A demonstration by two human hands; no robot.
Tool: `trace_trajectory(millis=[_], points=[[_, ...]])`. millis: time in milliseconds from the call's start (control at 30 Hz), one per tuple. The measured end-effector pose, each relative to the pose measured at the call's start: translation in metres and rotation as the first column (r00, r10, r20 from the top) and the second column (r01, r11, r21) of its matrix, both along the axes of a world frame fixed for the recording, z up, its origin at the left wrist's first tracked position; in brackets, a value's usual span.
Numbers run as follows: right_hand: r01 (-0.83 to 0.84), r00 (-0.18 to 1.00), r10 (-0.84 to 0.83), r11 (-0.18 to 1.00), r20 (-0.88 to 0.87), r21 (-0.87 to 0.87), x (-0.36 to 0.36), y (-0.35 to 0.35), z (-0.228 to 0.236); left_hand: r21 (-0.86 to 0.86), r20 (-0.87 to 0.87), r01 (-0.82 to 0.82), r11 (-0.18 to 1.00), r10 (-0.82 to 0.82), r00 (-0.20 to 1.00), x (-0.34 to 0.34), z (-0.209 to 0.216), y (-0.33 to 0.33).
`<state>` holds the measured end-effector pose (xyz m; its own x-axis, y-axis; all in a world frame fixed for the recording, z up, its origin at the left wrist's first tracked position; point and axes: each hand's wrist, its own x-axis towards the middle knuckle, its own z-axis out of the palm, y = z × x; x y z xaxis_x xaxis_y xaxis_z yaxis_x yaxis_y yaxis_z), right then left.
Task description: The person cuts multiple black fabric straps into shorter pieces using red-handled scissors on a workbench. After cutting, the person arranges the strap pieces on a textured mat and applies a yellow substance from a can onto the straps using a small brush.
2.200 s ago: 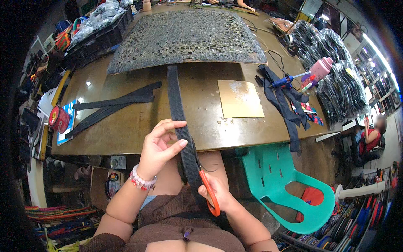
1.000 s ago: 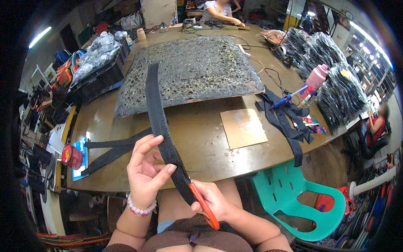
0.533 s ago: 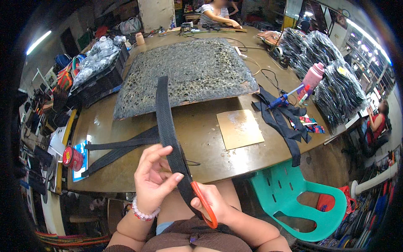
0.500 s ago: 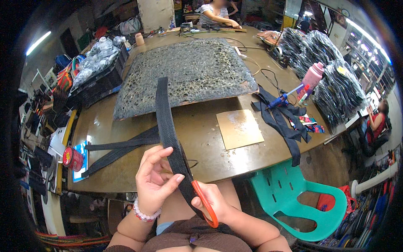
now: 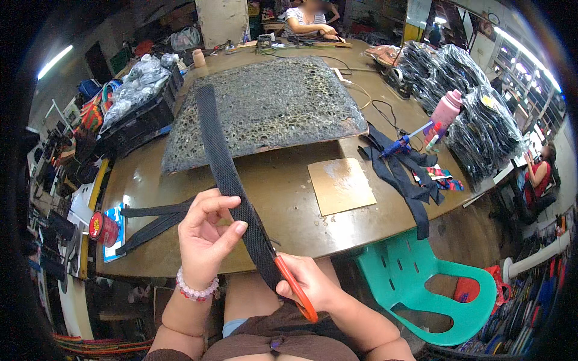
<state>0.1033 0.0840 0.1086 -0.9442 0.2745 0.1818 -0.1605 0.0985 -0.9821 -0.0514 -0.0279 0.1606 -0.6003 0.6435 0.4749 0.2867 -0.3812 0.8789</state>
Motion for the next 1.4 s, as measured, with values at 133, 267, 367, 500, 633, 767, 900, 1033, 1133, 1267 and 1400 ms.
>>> trace_trajectory(millis=[133,267,367,500,633,767,900,1033,1133,1267,1400], points=[[0.001,1.000,-0.001,1.000,0.031,-0.024,-0.003,0.000,-0.003,-0.003,0.060,0.017,1.000,-0.017,0.998,0.006,-0.007,0.000],[0.013,0.996,-0.011,1.000,0.090,-0.024,-0.004,-0.001,-0.006,-0.004,0.063,0.017,1.000,-0.017,0.998,0.004,-0.010,-0.003],[0.022,1.000,-0.022,0.999,-0.007,-0.026,-0.006,0.000,-0.006,-0.057,0.049,0.060,0.997,-0.057,0.997,0.008,-0.012,-0.005],[0.017,1.000,-0.017,0.999,-0.005,-0.031,-0.003,0.003,-0.006,-0.083,0.029,0.062,0.995,-0.060,0.998,0.014,-0.014,-0.006],[0.021,0.998,-0.018,0.999,0.065,-0.034,0.001,0.001,-0.012,-0.061,-0.045,0.029,0.998,-0.032,0.998,0.004,-0.009,-0.005],[-0.021,0.994,0.026,0.999,0.102,-0.044,0.001,-0.001,-0.015,0.009,-0.017,-0.094,0.996,0.094,0.995,-0.011,-0.003,-0.001],[-0.031,0.999,0.032,0.999,0.040,-0.025,0.000,0.001,-0.015,-0.047,-0.040,-0.018,0.999,0.016,0.999,0.003,-0.010,-0.003],[-0.010,0.999,0.010,1.000,0.043,-0.007,-0.002,-0.001,-0.018,-0.036,0.019,-0.015,0.999,0.015,1.000,0.011,-0.020,-0.004],[0.047,0.993,-0.046,0.999,0.105,-0.002,-0.002,-0.007,-0.022,-0.039,0.039,-0.017,0.999,0.019,0.999,0.010,-0.024,-0.005],[0.040,0.989,-0.036,0.999,0.146,-0.024,0.002,-0.008,-0.021,-0.060,0.039,-0.015,0.998,0.018,0.999,0.011,-0.025,-0.006],[0.066,0.997,-0.067,0.998,0.032,0.012,0.004,-0.005,-0.020,-0.188,0.016,0.064,0.980,-0.062,0.998,0.019,-0.026,-0.008]])
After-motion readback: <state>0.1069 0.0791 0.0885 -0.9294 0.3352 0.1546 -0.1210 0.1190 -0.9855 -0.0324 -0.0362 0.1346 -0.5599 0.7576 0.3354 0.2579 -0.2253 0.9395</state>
